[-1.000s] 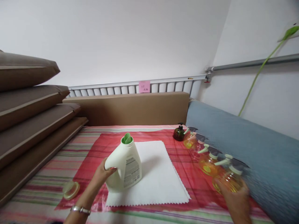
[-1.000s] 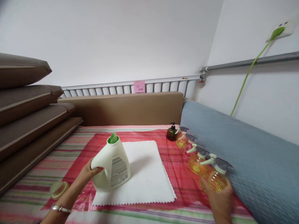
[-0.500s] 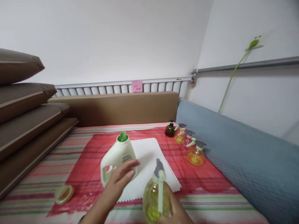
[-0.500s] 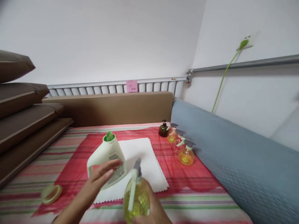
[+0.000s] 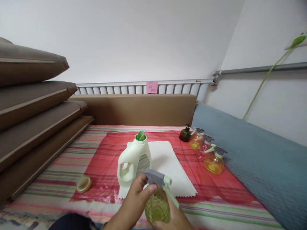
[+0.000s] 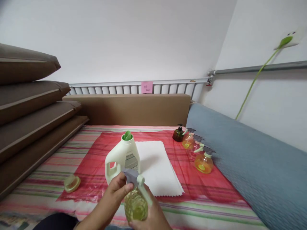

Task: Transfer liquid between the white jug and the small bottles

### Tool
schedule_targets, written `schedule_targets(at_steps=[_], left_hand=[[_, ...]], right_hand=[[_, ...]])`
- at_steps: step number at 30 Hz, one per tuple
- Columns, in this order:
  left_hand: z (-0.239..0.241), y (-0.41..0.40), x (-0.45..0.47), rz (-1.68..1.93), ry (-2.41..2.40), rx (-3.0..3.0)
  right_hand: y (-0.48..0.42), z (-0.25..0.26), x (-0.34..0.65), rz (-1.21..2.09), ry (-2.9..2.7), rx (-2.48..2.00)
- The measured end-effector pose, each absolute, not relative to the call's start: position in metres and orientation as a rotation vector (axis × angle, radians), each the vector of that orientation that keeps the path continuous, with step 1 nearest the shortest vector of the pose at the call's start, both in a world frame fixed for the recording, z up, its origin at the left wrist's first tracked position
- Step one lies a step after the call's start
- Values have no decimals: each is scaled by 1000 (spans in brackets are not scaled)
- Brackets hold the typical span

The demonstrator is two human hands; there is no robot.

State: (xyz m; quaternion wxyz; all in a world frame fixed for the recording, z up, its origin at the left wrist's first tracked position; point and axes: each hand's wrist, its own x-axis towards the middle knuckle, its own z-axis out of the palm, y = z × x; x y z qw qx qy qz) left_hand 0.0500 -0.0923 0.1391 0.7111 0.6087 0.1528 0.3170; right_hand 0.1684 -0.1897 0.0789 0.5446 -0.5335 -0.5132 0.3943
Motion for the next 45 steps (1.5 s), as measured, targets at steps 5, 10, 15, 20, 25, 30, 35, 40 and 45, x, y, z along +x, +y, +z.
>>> schedule_targets(at_steps=[5, 10, 15, 20, 25, 30, 35, 40, 45], left_hand=[[145, -90, 48, 584, 272, 1376], [144, -83, 48, 714, 455, 1394], [139, -90, 46, 615, 386, 1413], [146, -106, 51, 765, 438, 1372], [149, -112, 48, 819, 533, 1497], [149, -100, 45, 624, 398, 1475], [142, -93, 52, 837, 466, 1458], [148, -103, 48, 691, 389, 1466], [158, -110, 48, 1013, 509, 1473]], right_hand=[[-188, 65, 167, 925, -1138, -1200], [-190, 67, 166, 896, -1175, -1184], [-189, 68, 165, 814, -1239, -1272], [-187, 80, 161, 704, -1313, -1313], [-185, 84, 161, 685, -1248, -1366], [-188, 79, 163, 819, -1186, -1313], [-190, 75, 162, 747, -1194, -1366], [-188, 69, 161, 771, -1191, -1354], [-184, 61, 159, 664, -1155, -1382]])
